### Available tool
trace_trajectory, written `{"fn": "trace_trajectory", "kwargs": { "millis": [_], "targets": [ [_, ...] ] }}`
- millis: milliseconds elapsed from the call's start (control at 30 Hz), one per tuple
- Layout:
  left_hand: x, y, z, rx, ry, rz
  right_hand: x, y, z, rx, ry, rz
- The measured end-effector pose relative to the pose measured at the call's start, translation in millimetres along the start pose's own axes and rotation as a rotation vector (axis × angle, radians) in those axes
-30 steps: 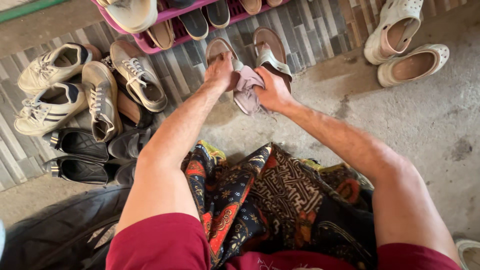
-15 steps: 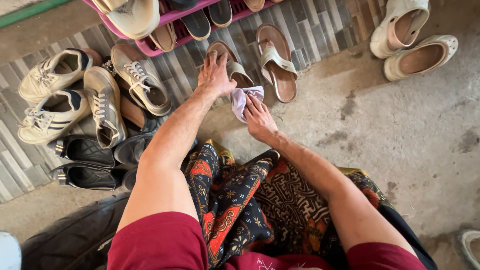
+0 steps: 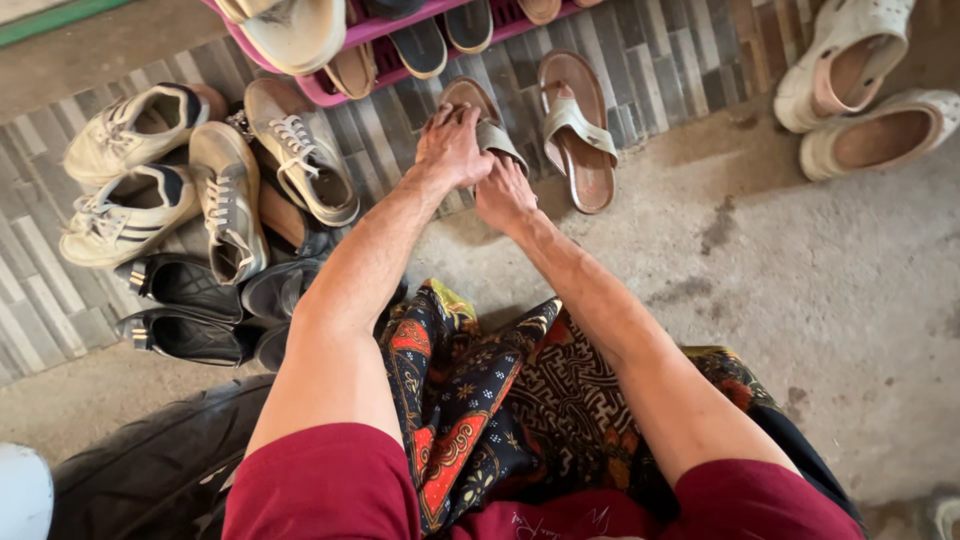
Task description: The person cleans a pair of sandals with a cloth, wiping the straps, the footbeds, and the soles before placing them back on a shoe rack.
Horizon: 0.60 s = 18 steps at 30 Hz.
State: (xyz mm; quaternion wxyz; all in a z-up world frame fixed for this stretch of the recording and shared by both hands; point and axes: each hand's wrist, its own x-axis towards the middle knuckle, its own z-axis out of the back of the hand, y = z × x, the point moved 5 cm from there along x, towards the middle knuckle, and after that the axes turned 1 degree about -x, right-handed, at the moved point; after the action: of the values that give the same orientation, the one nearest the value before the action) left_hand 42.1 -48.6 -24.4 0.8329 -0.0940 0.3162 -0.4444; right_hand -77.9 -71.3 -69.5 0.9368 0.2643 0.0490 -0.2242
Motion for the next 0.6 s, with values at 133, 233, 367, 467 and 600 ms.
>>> {"fn": "trace_trajectory", "kwargs": {
  "millis": [133, 233, 367, 467, 600],
  "targets": [
    [-2.5, 0.1, -0.3, -0.042, -0.035, -0.017, 19.5, 9.7, 6.8, 0.233, -0.134, 0.015],
    [-1.6, -4.1, -2.5, -0.056, -0.054, -0.031, 19.6, 7.6, 3.5, 0.055, -0.082, 0.027],
    [1.8, -5.2, -3.9, -0.026, -0.041, -0.029, -9.0, 4.0, -2.8, -0.138, -0.017, 0.097],
    [6.5, -3.4, -7.5, -0.002, -0.053, -0.060, -45.3, 3.9, -10.4, -0.267, -0.034, 0.211],
    [10.0, -3.4, -14.0, 0.064, -0.036, -0.081, -92.0, 1.0, -18.2, -0.321, -0.026, 0.290]
  ]
}}
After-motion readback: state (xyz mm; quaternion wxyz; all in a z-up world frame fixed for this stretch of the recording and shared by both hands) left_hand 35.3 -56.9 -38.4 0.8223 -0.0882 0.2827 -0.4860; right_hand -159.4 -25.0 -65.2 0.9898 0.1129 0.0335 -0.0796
